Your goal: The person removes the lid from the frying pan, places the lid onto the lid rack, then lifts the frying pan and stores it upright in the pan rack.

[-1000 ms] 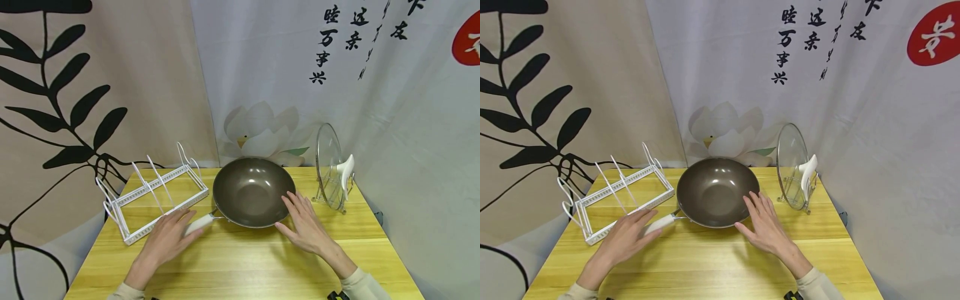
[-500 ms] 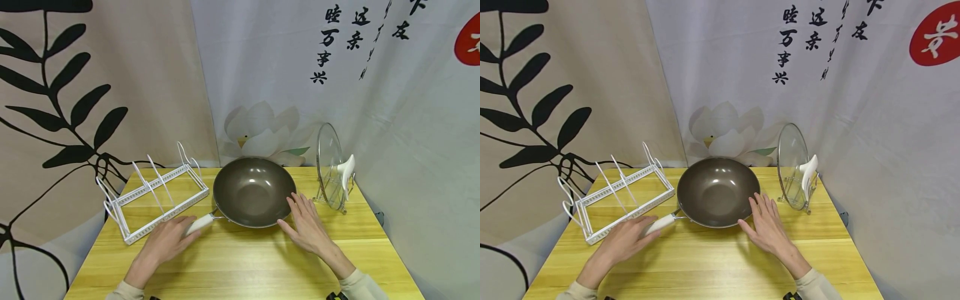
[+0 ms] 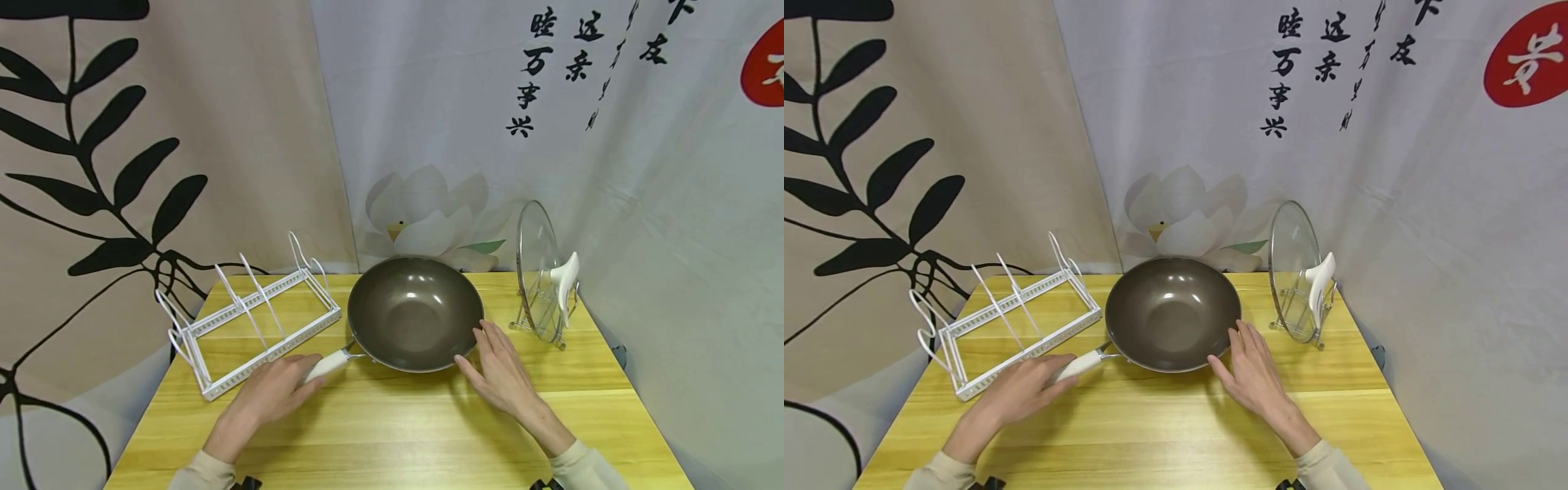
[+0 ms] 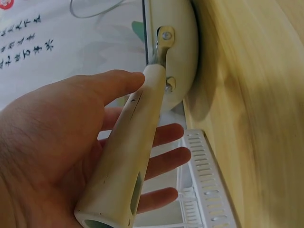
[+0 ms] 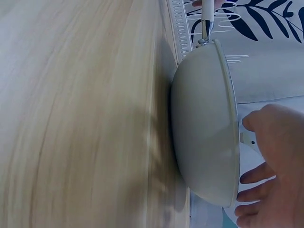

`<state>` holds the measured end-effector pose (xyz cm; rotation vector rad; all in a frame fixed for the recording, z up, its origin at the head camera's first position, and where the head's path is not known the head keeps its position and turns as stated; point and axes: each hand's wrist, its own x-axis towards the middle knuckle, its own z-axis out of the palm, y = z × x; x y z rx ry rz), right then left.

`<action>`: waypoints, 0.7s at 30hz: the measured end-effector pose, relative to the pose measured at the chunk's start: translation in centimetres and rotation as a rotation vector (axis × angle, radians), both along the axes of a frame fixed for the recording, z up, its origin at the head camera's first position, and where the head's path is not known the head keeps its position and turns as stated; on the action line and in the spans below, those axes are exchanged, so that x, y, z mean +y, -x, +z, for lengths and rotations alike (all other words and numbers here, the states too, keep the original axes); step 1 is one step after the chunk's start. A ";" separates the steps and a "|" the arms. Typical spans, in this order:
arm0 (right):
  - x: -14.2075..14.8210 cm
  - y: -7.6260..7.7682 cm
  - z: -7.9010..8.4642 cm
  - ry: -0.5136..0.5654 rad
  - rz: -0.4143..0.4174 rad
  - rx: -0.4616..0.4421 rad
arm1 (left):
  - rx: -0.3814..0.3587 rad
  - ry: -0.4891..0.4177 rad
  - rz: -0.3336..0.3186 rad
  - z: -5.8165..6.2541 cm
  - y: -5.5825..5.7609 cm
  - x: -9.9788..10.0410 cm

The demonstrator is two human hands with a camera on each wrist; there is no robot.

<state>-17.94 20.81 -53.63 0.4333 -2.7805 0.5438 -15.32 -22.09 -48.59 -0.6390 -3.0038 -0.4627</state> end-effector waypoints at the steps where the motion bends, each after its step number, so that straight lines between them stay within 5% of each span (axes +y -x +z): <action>1: 0.0 0.0 0.0 0.003 -0.002 0.005 | -0.016 -0.007 -0.003 0.1 0.1 0.0; 21: -0.8 0.0 -0.4 0.044 -0.058 0.064 | -0.187 -0.102 -0.093 0.8 1.2 -0.2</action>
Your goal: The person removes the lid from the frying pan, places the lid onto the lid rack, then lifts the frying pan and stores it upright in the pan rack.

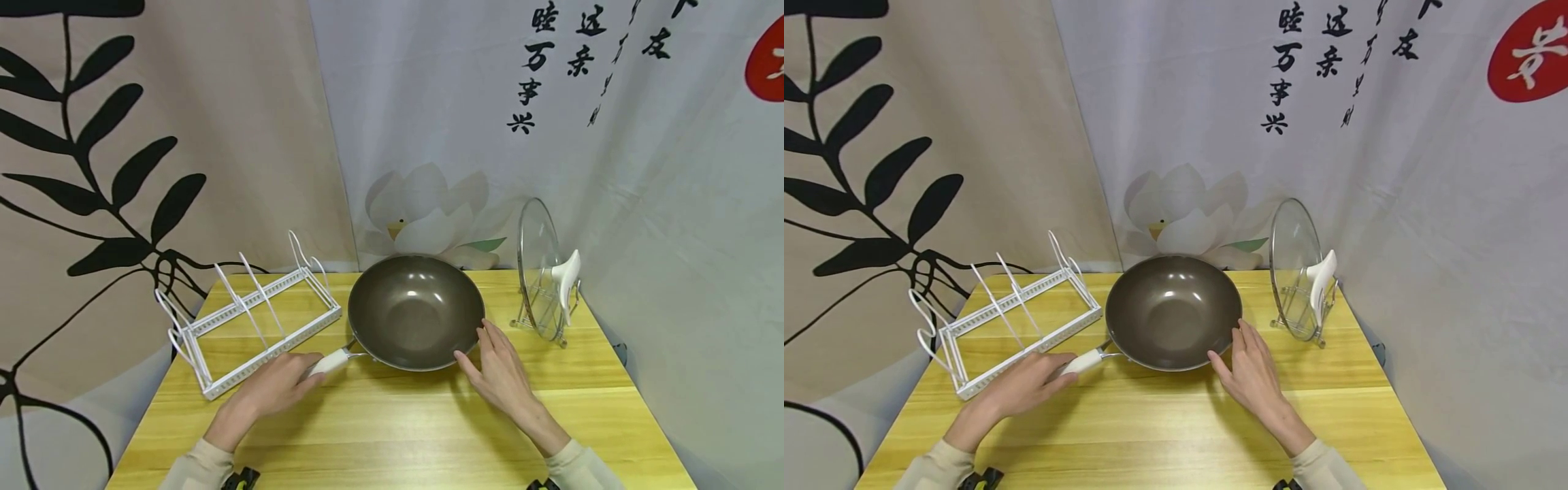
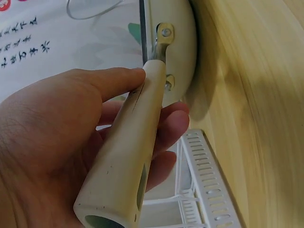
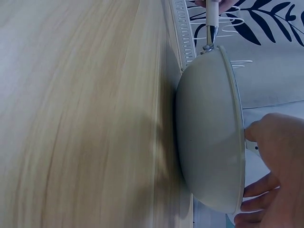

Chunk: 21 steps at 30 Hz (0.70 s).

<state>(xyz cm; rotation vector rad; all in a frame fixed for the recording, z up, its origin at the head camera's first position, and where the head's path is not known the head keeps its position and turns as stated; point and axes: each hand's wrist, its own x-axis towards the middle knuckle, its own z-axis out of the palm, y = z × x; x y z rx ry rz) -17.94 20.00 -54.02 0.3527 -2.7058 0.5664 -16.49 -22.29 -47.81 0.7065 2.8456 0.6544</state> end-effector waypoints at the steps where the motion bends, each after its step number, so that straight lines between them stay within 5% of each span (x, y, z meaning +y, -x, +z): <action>1: 0.0 0.0 0.0 0.001 -0.001 -0.001 | -0.005 -0.006 -0.007 0.1 0.0 0.0; 21: 0.4 0.4 -0.4 -0.014 0.031 0.029 | -0.126 -0.096 -0.075 -0.1 0.6 -0.7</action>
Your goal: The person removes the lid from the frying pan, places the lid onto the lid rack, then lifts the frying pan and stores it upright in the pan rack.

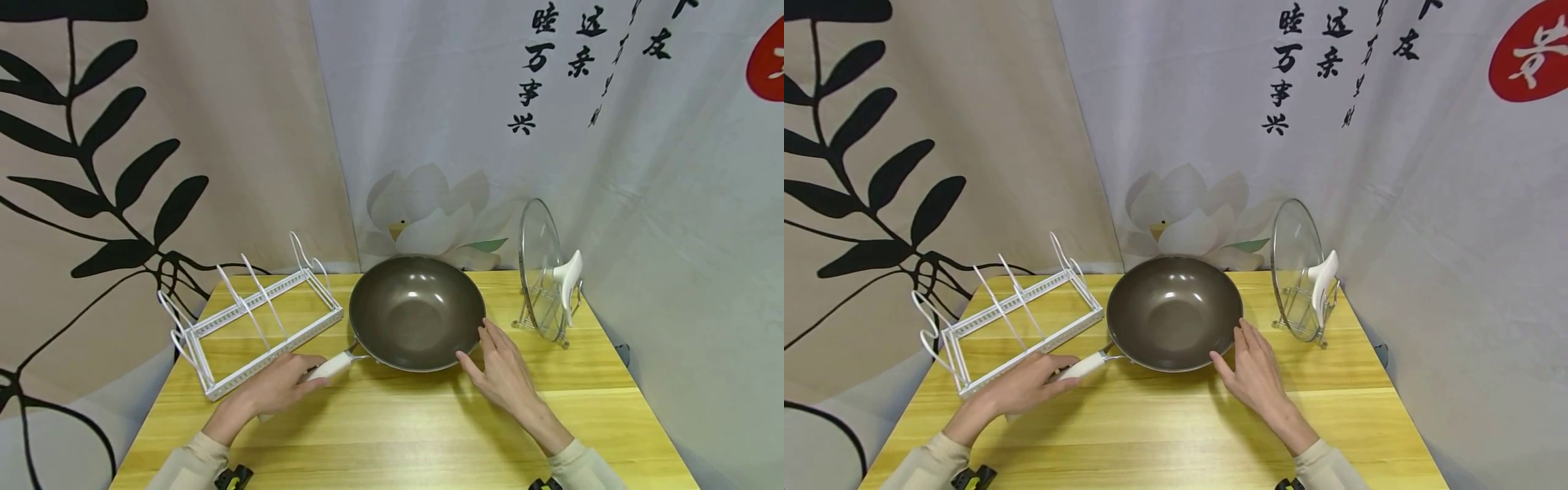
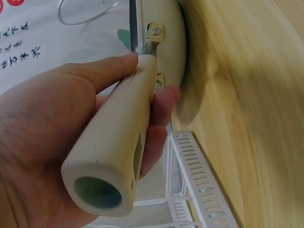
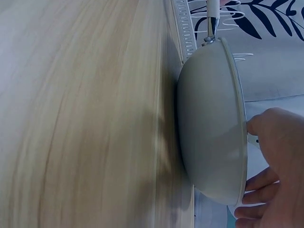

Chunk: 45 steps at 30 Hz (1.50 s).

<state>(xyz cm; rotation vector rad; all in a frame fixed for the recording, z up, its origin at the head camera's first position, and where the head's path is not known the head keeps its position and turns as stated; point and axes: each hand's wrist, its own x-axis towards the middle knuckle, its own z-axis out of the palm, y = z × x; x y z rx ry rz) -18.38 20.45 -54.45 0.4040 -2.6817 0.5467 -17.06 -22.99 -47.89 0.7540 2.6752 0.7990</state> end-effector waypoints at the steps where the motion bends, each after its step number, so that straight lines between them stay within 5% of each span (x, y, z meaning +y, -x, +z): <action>1: 0.0 0.0 0.0 -0.001 0.002 0.001 | -0.009 -0.006 -0.005 0.0 0.0 0.0; 33: 0.9 1.1 -0.3 -0.016 0.026 -0.083 | -0.221 -0.165 -0.048 -1.1 -0.2 -0.3; 45: 1.1 1.2 -0.4 0.016 0.030 -0.127 | -0.243 -0.239 -0.049 -1.3 -0.5 0.0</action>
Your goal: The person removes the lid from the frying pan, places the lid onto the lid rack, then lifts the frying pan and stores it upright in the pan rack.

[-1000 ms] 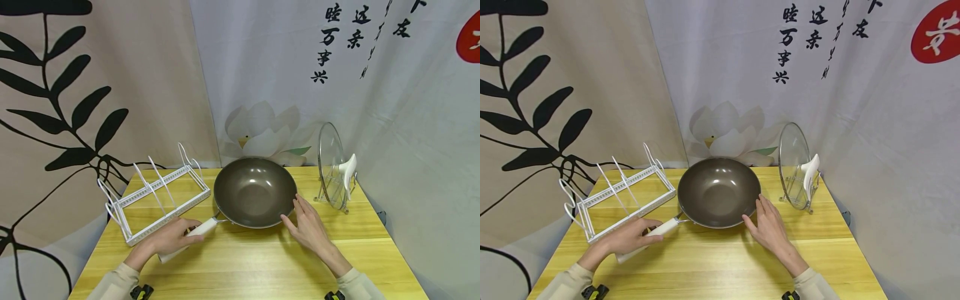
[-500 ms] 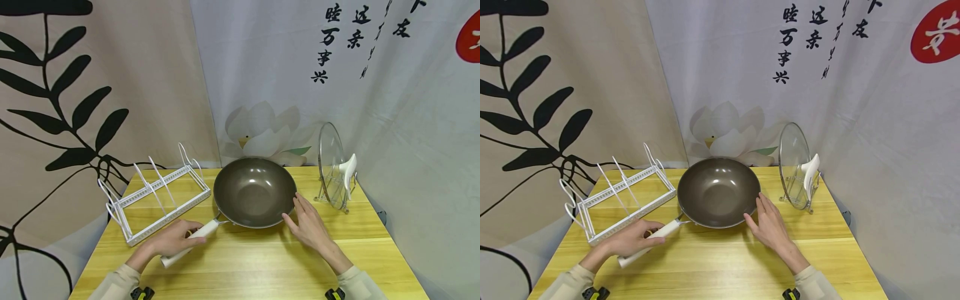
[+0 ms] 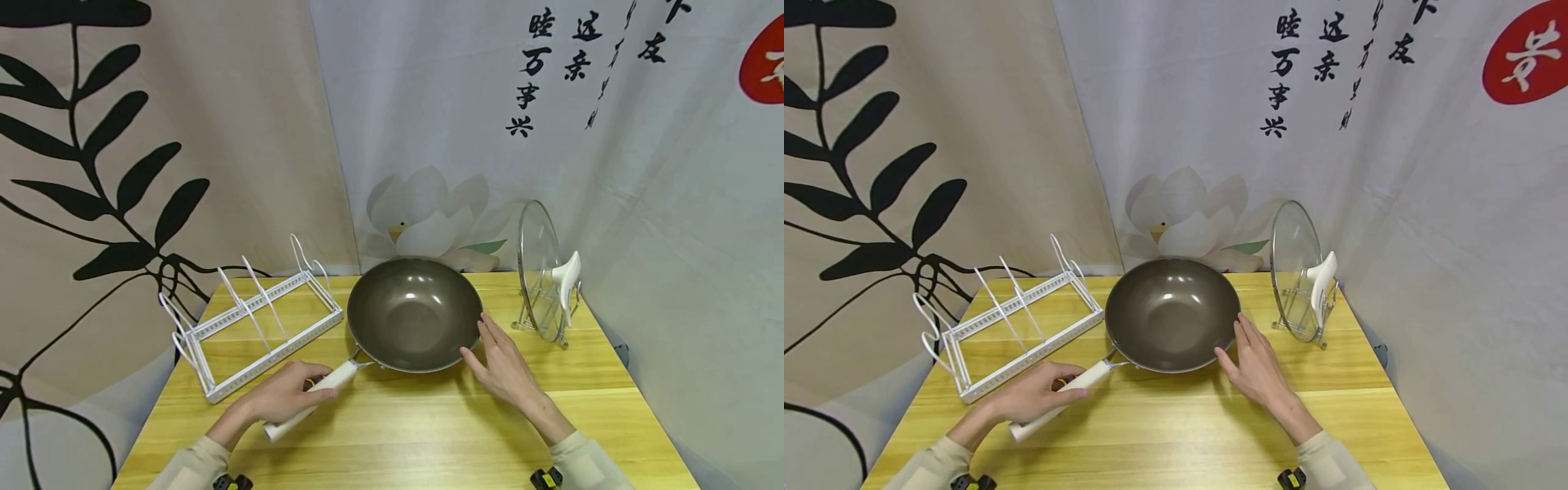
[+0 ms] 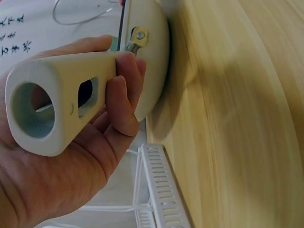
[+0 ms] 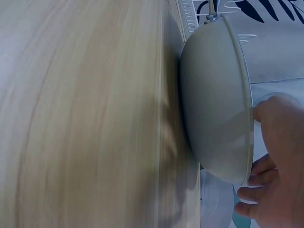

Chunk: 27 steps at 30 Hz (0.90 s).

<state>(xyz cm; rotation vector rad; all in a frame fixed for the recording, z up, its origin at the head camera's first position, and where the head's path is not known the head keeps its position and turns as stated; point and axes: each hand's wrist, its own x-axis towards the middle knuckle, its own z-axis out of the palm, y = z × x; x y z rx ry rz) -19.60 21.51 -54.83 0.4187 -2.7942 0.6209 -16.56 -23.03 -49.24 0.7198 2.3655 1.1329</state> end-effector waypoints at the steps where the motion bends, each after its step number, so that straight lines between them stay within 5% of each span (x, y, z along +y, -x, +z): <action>1: 0.0 0.0 0.0 0.005 0.000 -0.006 | 0.001 -0.002 0.002 0.0 0.0 0.0; 10: 0.1 0.2 -0.1 0.043 0.004 -0.045 | 0.003 -0.005 0.027 -0.5 -0.3 0.3; 27: 0.5 0.8 -0.2 0.088 0.035 -0.058 | -0.157 -0.101 0.032 -1.4 -0.8 0.6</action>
